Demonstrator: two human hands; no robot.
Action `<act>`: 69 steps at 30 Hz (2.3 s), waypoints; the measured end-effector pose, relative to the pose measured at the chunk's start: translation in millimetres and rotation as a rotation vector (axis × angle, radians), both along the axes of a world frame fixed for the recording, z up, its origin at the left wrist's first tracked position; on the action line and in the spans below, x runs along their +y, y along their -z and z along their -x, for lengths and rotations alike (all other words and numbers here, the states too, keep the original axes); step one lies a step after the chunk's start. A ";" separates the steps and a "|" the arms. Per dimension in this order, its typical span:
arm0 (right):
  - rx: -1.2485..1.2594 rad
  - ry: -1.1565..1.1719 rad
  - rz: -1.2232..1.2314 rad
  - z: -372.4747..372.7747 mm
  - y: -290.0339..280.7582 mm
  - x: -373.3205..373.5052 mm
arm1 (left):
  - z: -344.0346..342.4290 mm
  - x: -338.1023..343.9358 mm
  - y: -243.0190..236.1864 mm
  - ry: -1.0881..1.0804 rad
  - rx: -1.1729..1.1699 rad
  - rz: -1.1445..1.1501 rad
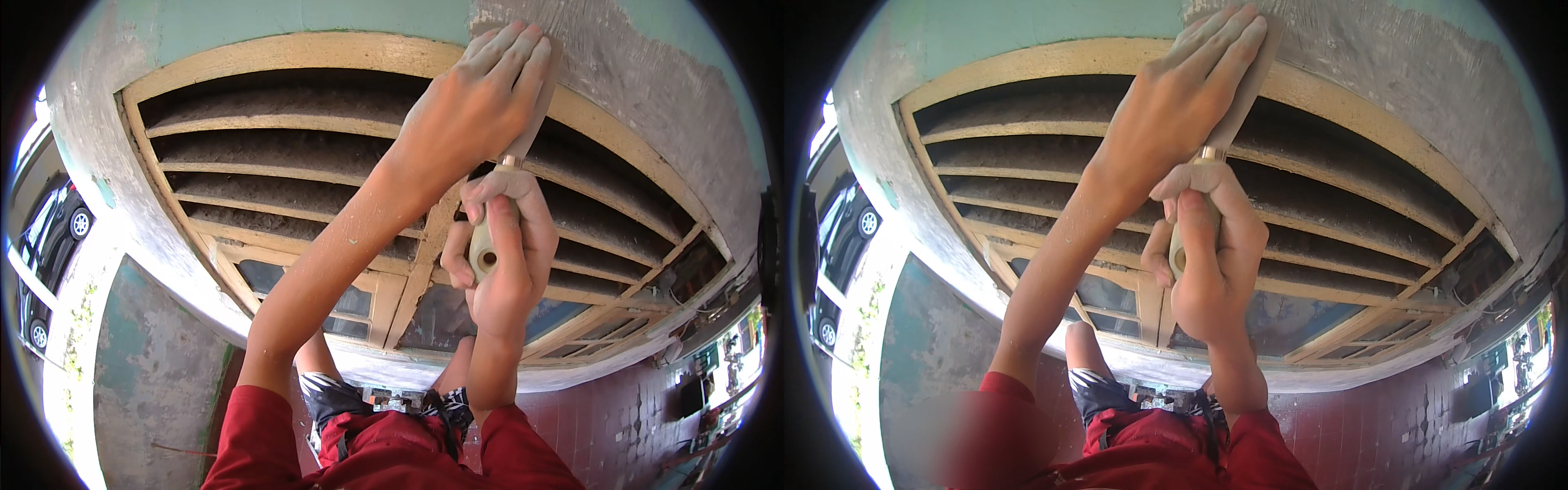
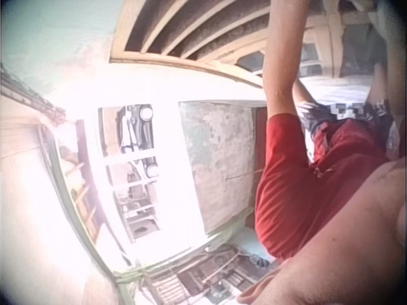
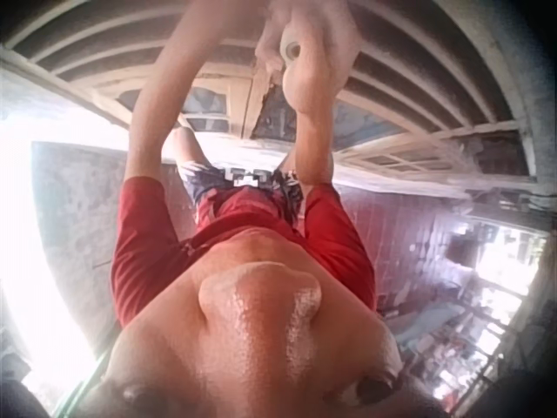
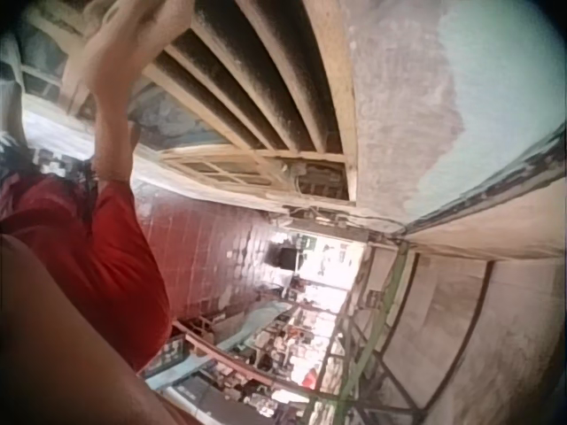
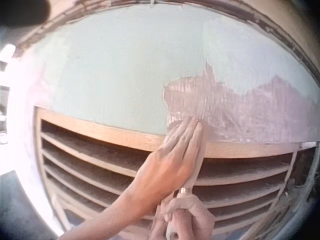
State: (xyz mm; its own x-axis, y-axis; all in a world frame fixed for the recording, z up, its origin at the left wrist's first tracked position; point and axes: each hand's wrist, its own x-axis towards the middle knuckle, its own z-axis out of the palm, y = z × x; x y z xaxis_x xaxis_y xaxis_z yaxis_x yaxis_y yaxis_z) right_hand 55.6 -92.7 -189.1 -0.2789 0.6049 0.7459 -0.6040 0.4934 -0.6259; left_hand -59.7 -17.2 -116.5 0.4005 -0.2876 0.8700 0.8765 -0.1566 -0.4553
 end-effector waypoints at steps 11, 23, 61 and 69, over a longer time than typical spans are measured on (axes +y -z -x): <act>-0.024 -0.021 -0.024 1.4 -4.2 0.2 | 6.3 -3.9 -2.1 -0.022 0.014 0.038; -0.044 -0.008 -0.012 0.3 -4.4 -0.5 | 4.7 -3.8 -0.9 -0.012 -0.009 0.044; -0.057 -0.035 0.004 -7.8 -16.7 0.8 | 2.6 -8.0 -11.1 -0.047 -0.005 0.107; -0.058 -0.027 0.021 -4.5 -13.2 1.5 | 2.5 -6.4 -5.9 -0.067 -0.007 0.117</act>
State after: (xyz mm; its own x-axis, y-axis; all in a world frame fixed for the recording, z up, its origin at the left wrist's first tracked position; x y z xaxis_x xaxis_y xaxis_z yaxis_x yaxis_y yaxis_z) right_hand 60.1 -91.2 -175.9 -0.3376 0.6121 0.7151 -0.5794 0.4636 -0.6704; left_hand -62.2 -23.5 -110.6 0.4088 -0.1568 0.8991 0.8900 -0.1494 -0.4307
